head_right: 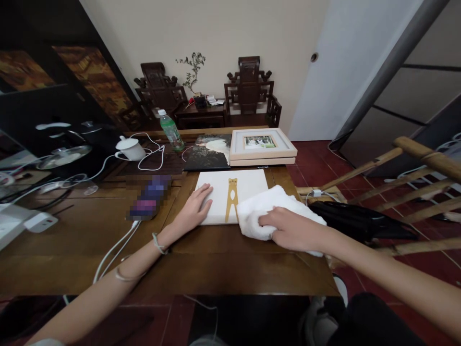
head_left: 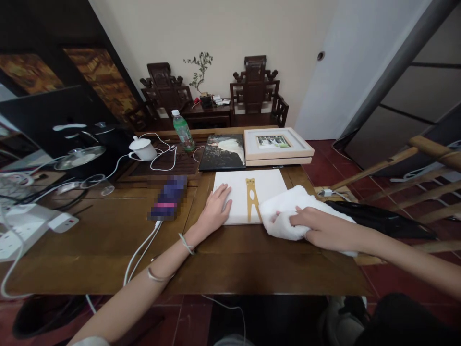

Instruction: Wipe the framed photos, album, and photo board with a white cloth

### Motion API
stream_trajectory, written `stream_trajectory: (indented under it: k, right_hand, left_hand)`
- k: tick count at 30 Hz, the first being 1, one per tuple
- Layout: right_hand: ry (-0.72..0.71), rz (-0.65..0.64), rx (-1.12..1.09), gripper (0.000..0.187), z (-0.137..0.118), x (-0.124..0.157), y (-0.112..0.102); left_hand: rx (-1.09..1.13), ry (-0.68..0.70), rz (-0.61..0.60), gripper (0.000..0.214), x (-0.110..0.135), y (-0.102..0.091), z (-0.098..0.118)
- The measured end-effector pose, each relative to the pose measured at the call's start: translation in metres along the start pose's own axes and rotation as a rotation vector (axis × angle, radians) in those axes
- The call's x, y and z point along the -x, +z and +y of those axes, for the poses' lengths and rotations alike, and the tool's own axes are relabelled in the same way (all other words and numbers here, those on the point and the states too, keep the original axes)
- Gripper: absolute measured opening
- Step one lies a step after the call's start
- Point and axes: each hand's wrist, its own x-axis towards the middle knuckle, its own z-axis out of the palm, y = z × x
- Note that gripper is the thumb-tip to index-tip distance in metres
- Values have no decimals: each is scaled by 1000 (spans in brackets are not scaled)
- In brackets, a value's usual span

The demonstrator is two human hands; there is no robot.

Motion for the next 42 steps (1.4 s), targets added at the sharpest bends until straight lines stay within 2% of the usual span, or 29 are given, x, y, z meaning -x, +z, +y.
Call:
stream_trajectory:
  k: [2,5,13,17,21,28,33,37,42]
  right_hand:
    - [2,-26,-14,22,1,-2,-6]
    - [-10,-7,-16,19,15,-20,-16]
    - [42,174,90,14,60,-98,-37]
    - [56,231,153,16,67,-116,-34]
    - [14,225,187,17,62,-103,-22]
    - [-11,142,128,22,19,-35,6]
    - [65,9,2,22,-6,-2,1]
    - [52,-2,-44,18,0,-12,-13]
    - [44,106,38,12,27,-59,-24]
  left_hand:
    - [-8,-8,-16,43,0,-1,1]
    - [-19,-10,-41,43,-1,-3,2]
    - [-33,-1,-57,41,-1,-4,2]
    - [-36,6,-62,40,-1,-5,2]
    - [-42,13,-68,41,-1,-5,0]
    - [-51,17,-57,40,0,-4,0]
    - [-77,17,-72,41,-1,-5,2]
    - [-90,15,-75,41,-1,-4,2]
    - [-85,28,-59,40,0,-4,1]
